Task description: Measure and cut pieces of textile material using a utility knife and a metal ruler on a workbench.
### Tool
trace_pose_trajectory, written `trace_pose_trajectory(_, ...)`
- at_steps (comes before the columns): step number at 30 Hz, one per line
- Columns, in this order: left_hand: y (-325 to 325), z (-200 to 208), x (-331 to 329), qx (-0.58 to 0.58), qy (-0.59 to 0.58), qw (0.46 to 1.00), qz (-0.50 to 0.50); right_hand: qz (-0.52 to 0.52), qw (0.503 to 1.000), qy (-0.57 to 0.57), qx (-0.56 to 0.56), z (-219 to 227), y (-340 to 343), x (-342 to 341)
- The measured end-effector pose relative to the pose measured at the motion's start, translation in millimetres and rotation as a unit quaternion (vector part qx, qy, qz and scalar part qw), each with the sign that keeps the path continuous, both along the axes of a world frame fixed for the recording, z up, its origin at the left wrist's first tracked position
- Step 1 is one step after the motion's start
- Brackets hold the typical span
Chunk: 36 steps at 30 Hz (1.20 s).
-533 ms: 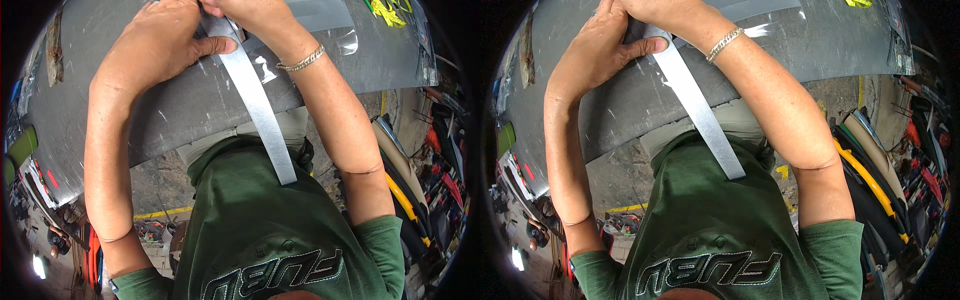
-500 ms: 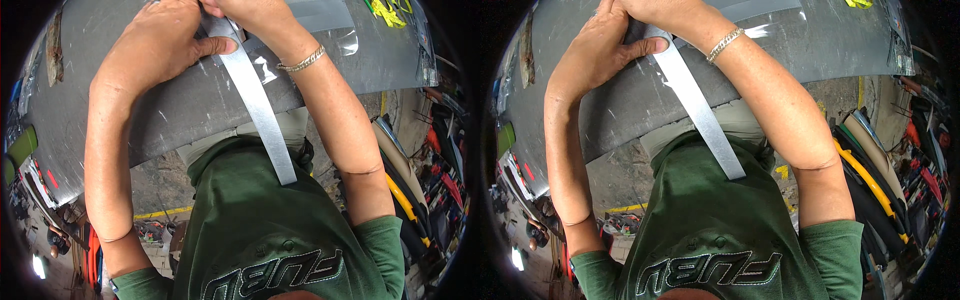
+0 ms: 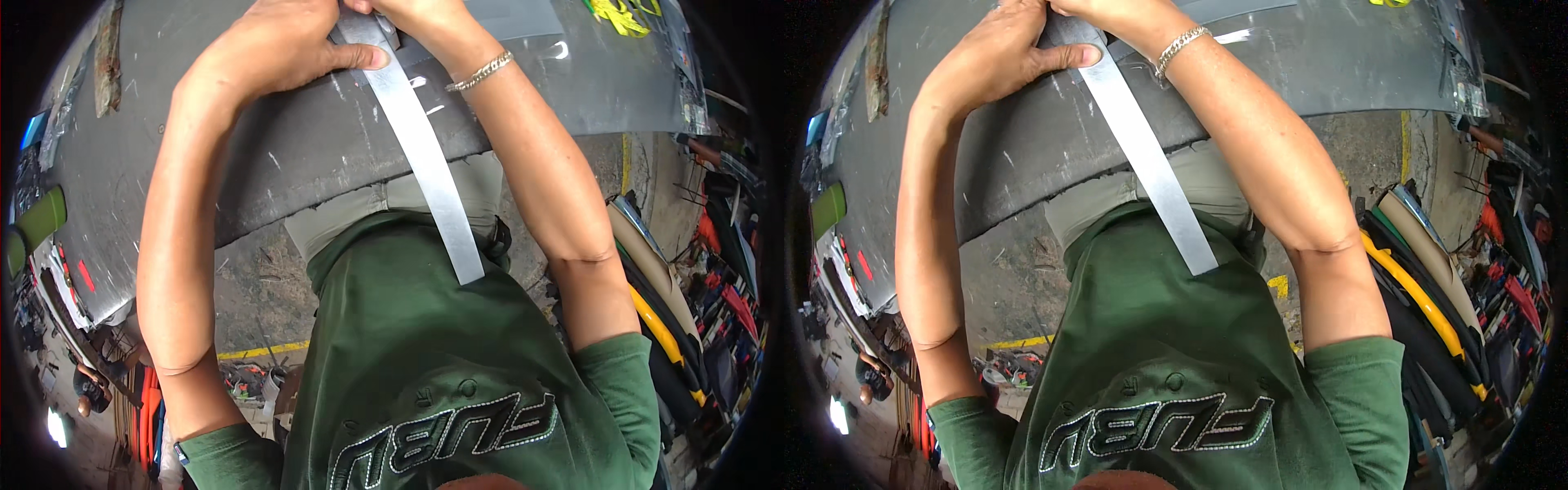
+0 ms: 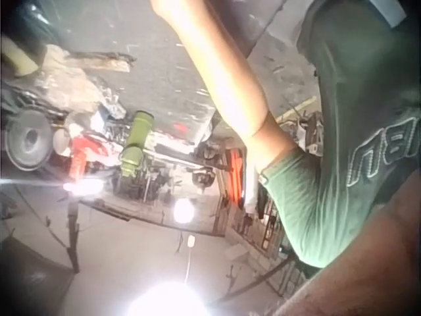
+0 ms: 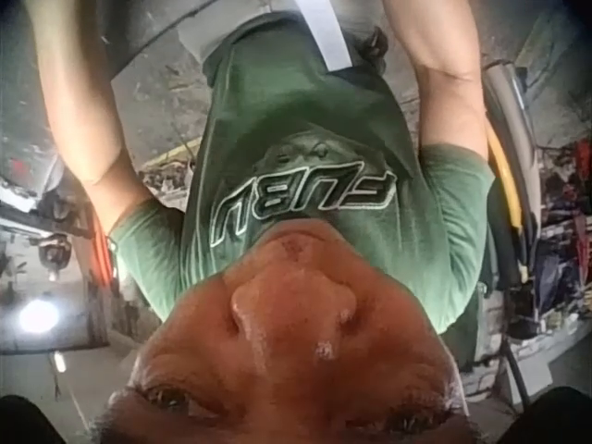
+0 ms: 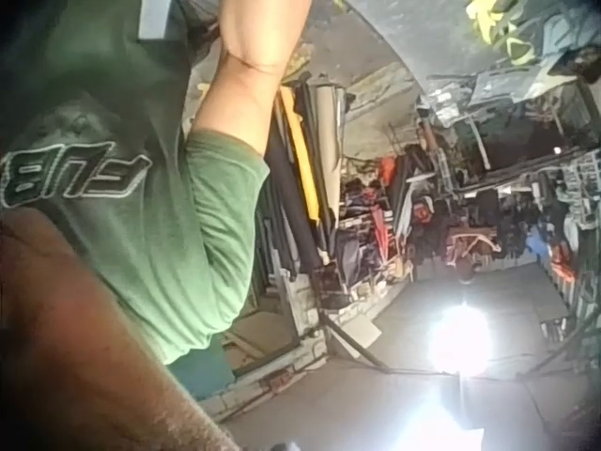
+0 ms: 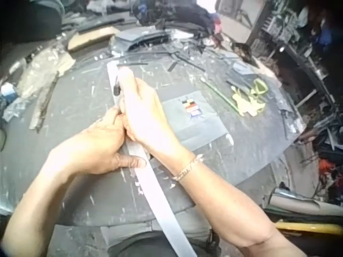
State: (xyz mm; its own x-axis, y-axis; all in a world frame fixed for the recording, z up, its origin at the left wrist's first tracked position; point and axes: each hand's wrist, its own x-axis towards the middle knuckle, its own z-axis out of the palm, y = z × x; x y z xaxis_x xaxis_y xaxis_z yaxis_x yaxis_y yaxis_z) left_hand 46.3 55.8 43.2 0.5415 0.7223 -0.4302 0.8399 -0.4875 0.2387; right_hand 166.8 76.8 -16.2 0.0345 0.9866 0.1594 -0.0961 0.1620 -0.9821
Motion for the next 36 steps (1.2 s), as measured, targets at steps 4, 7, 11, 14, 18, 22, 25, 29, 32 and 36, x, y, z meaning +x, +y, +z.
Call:
trace_pose_trajectory(4,2.4,-61.9,-52.3,0.08,-0.295,0.946,-0.112,-0.065,0.996,0.025,-0.046,63.8,-52.6,18.5)
trace_pose_trajectory(7,-0.9,-87.9,-59.1,0.098,-0.536,0.809,-0.221,-0.197,0.98,0.008,-0.011,88.3,-84.0,68.3)
trace_pose_trajectory(11,-19.8,-72.6,-43.4,0.214,-0.169,0.961,-0.037,-0.229,0.936,-0.262,0.055,72.3,-155.9,163.2)
trace_pose_trajectory(14,-21.7,-69.9,-46.1,0.187,-0.165,0.968,-0.038,-0.214,0.948,-0.219,-0.088,80.8,-220.9,171.0)
trace_pose_trajectory(18,-18.7,-68.2,-48.7,0.163,-0.167,0.972,-0.024,-0.222,0.956,0.164,-0.1,32.2,-260.2,166.6)
trace_pose_trajectory(22,-17.6,-62.0,-45.9,0.135,-0.167,0.977,-0.013,-0.096,0.891,0.416,-0.155,-30.1,-286.8,130.4)
trace_pose_trajectory(25,-18.1,-57.8,-39.4,0.125,-0.155,0.98,-0.019,-0.015,0.857,0.471,-0.208,-36.6,-284.9,99.3)
trace_pose_trajectory(29,-20.4,-65.7,-44.6,0.11,-0.162,0.981,-0.011,0.103,0.868,0.432,-0.223,2.9,-261.2,96.2)
trace_pose_trajectory(32,-23.2,-59.8,-38.9,0.108,-0.145,0.983,-0.003,0.127,0.944,0.197,-0.233,0.4,-254.9,113.2)
trace_pose_trajectory(36,-25.7,-53.0,-37.8,0.11,-0.135,0.985,0.006,0.055,0.952,-0.272,-0.127,-6.9,-257.4,100.3)
